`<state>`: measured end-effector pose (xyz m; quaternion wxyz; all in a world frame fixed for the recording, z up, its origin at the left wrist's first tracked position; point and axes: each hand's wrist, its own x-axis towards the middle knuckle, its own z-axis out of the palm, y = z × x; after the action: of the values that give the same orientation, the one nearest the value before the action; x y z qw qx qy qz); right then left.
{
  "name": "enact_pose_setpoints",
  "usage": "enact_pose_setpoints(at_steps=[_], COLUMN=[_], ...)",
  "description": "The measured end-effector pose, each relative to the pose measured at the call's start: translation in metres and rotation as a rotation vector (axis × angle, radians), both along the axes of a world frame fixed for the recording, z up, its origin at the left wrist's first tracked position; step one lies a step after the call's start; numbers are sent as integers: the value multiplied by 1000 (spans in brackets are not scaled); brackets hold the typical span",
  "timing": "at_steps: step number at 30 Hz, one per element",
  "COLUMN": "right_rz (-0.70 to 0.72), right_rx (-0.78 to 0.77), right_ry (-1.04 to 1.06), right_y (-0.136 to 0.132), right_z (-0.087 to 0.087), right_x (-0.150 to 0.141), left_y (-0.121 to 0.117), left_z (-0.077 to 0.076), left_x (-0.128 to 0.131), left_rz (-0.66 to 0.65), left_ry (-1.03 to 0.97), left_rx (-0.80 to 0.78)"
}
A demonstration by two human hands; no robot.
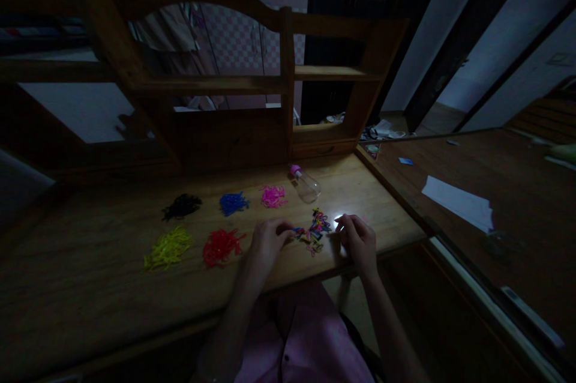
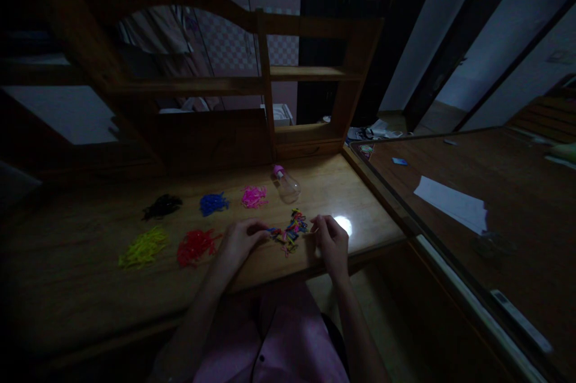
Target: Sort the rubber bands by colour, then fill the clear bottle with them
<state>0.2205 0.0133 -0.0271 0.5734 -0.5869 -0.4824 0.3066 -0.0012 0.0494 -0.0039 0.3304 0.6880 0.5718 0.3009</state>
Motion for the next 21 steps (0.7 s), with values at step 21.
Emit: enact_pose_setpoints(at_steps=[21], right_rz=[-20], right_rx=[9], right_ry=[-23], right_y=[-1], right_z=[1], right_x=[-1], left_y=[-8], left_z=[-2], left_x=[5], left_rz=[-91], left_ry=[-21], left_rx=[16])
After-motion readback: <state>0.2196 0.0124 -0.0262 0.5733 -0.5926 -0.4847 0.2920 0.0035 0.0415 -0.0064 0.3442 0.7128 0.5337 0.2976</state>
